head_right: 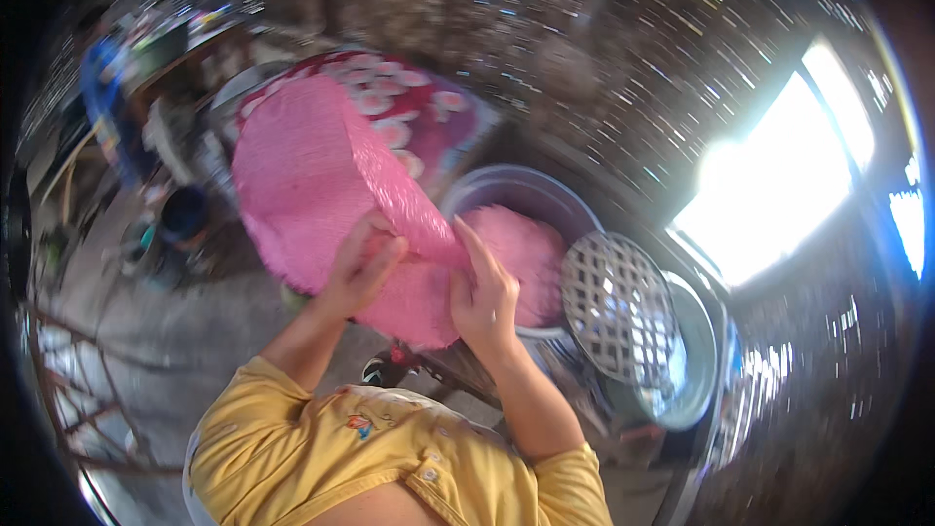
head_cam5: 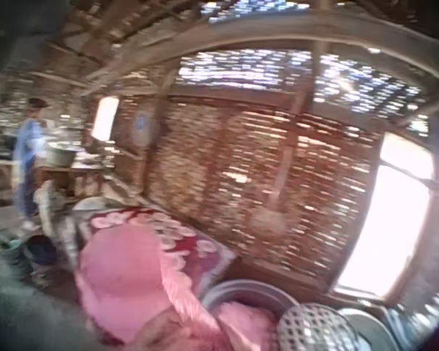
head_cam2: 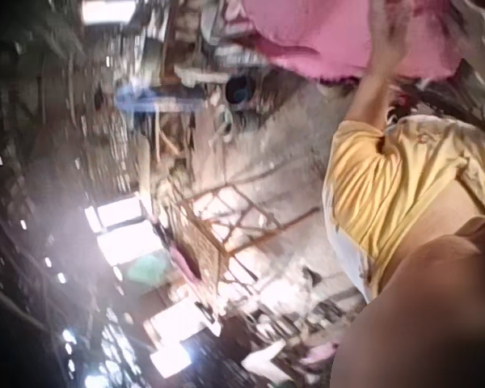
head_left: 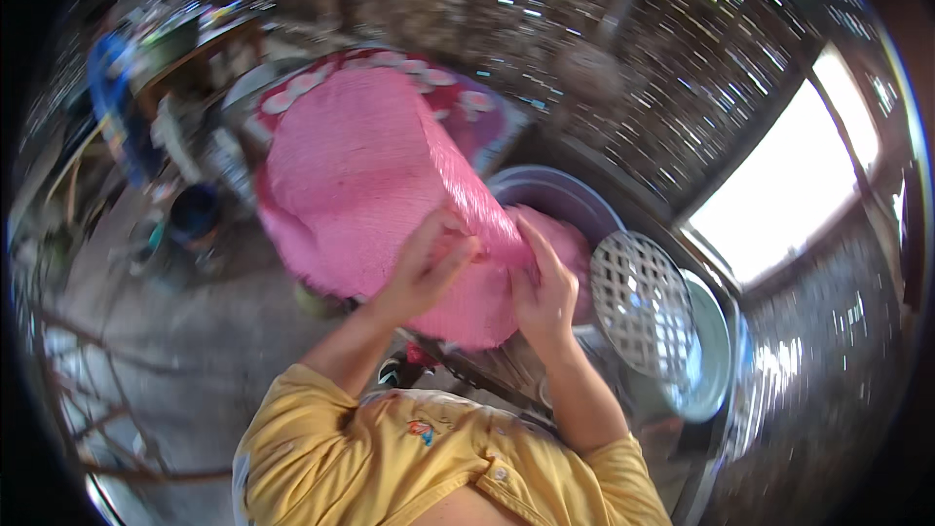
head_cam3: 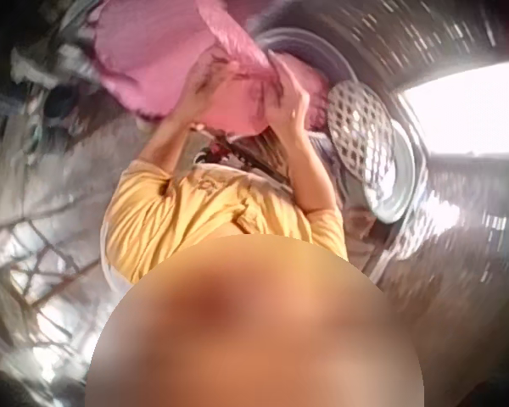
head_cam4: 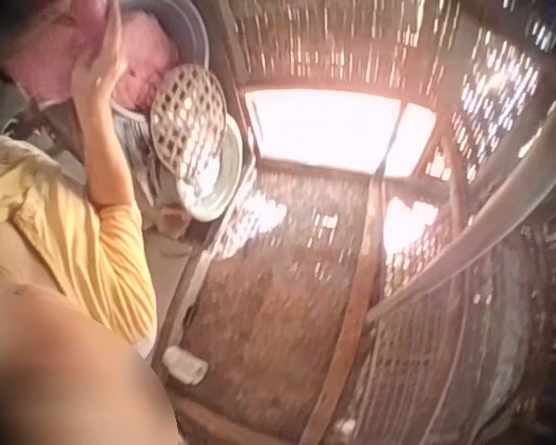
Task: The person uses a wooden press to shape white dough into ring forms on a pink mat. They repeatedly scoop dough, press it into the mold, and place the formed rings onto the mat. A second person is visible in the background working at another station.
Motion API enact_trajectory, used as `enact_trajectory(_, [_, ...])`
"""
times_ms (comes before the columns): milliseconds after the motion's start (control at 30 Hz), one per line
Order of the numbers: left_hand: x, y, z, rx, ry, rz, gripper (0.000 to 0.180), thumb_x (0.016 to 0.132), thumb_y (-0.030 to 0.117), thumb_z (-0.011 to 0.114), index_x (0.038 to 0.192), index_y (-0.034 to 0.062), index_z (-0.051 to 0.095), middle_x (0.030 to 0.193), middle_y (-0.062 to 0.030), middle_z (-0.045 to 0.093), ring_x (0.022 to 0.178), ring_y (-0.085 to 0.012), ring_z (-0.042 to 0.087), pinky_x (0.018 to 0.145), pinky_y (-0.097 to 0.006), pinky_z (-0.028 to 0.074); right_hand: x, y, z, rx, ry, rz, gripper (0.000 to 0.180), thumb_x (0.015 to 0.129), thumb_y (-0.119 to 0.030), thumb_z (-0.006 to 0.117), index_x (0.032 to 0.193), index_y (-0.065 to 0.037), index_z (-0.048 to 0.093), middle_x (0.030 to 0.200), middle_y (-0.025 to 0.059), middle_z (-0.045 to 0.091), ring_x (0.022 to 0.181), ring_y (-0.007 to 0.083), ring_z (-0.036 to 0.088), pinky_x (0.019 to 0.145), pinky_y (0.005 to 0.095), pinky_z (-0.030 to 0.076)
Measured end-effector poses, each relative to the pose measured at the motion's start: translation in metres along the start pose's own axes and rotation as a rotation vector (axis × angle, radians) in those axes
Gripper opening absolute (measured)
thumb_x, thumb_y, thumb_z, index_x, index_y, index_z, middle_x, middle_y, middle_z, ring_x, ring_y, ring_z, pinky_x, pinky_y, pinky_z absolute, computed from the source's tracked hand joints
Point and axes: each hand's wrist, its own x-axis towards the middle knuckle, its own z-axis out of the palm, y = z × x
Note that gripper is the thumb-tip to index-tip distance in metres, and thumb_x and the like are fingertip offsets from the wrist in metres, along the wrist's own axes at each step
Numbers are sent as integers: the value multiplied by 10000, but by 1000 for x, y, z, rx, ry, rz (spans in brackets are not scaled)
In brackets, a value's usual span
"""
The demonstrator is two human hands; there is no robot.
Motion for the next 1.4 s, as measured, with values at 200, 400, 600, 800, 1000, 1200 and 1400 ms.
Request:
enact_trajectory(200, [-16, 13, -2, -28, -210, -121, 509, 868, 85, 587, 1314, 45, 344, 1468, -196, 218, 1126, -255, 530, 856, -313, 469, -4, 111, -127, 251, 530, 523, 278, 849, -30, 593, 1127, -35, 607, 872, 27, 649, 733, 88, 567, 661, 222, 469])
enact_trajectory(400, [-47, 12, -30, 104, -11, -328, 506, 890, 175, 586, 1319, 53, 346, 1442, -154, 301, 986, -164, 588, 793, -250, 484, -102, 237, -231, -195, 704, 882, 302, 685, -50, 555, 971, -10, 645, 795, 116, 654, 688, 163, 606, 627, 303, 473])
enact_trajectory(600, [-66, 13, -49, 184, 95, -411, 453, 896, 165, 574, 1296, 71, 382, 1407, -122, 371, 937, -132, 587, 780, -231, 476, -182, 304, -253, -536, 497, 1165, 379, 696, -103, 541, 1060, -48, 633, 988, 207, 644, 980, 341, 609, 850, 380, 464])
enact_trajectory(800, [-82, 17, -54, 234, 73, -426, 439, 889, 118, 576, 1287, 69, 397, 1382, -113, 402, 924, -128, 587, 781, -230, 463, -188, 296, -256, -639, 532, 1079, 331, 783, -115, 504, 1088, -98, 633, 1004, 195, 640, 963, 345, 610, 831, 390, 470])
enact_trajectory(1000, [-91, 28, -60, 301, 65, -433, 434, 889, 93, 572, 1282, 37, 397, 1357, -134, 424, 916, -134, 588, 783, -241, 456, -186, 295, -271, -659, 594, 1032, 326, 788, -113, 511, 1087, -110, 640, 1004, 196, 638, 962, 340, 612, 840, 388, 473])
enact_trajectory(1200, [-89, 28, -54, 316, 48, -440, 427, 895, 96, 562, 1278, 7, 394, 1338, -141, 444, 919, -137, 590, 791, -247, 450, -185, 270, -264, -1087, 561, 1026, 661, 704, -165, 692, 1310, -76, 443, 1159, 186, 539, 1086, 367, 500, 955, 403, 402])
enact_trajectory(1400, [-89, 9, -46, 291, 0, -569, 402, 885, 75, 566, 1254, 4, 424, 1282, -131, 495, 967, -138, 579, 838, -252, 445, -237, 173, -147, -634, 170, 378, 166, 759, -160, 645, 876, -47, 615, 820, 174, 587, 743, 345, 577, 688, 439, 476])
